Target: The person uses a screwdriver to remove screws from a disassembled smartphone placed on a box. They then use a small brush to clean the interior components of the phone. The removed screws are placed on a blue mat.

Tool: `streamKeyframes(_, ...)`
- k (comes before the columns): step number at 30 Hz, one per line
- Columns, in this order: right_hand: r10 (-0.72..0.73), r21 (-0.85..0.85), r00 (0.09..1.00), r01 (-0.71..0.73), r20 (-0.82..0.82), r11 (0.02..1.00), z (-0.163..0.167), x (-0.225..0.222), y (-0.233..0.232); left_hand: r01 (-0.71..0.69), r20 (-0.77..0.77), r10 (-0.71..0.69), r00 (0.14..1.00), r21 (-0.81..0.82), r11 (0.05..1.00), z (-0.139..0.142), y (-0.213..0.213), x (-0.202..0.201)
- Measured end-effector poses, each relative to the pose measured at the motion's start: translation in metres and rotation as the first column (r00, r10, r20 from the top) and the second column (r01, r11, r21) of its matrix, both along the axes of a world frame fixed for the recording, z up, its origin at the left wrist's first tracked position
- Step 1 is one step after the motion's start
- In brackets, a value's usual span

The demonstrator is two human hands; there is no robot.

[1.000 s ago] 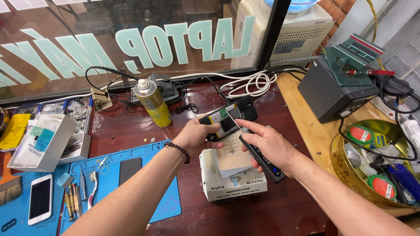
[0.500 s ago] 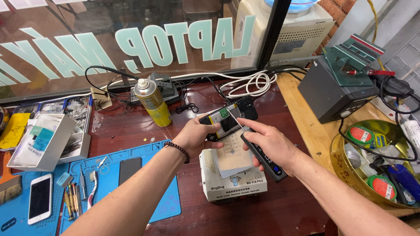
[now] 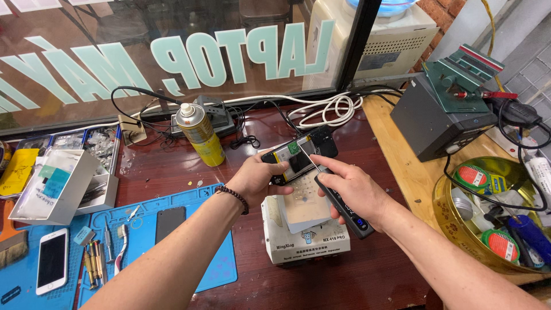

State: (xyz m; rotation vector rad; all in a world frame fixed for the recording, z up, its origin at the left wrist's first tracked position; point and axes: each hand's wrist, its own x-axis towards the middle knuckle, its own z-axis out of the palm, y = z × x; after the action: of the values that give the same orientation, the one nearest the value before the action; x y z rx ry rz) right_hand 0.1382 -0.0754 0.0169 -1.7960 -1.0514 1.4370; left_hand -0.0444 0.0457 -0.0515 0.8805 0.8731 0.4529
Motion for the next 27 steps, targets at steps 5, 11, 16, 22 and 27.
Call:
streamKeyframes(5,-0.009,0.004,1.000,0.009,0.025,1.000,0.000,-0.002,0.000,-0.003,0.000,0.003,1.000,-0.006,1.000,0.002,0.000,0.000)
streamKeyframes(11,-0.020,0.005,0.993,0.020,0.118,1.000,0.002,-0.007,0.001,-0.008,0.000,0.008,1.000,-0.020,1.000,0.004,0.000,0.001)
streamKeyframes(16,-0.045,0.001,0.986,0.045,0.161,0.999,0.004,-0.012,0.000,-0.012,-0.003,0.012,1.000,-0.026,1.000,0.005,0.000,0.000)
streamKeyframes(22,-0.057,0.000,0.990,0.057,0.129,0.998,0.009,-0.011,0.000,-0.024,-0.014,0.024,1.000,-0.028,0.999,0.005,0.000,0.002)
streamKeyframes(27,-0.056,-0.026,0.993,0.059,0.100,0.998,0.012,-0.015,0.002,-0.013,0.010,0.013,1.000,-0.015,1.000,0.002,0.001,0.001)
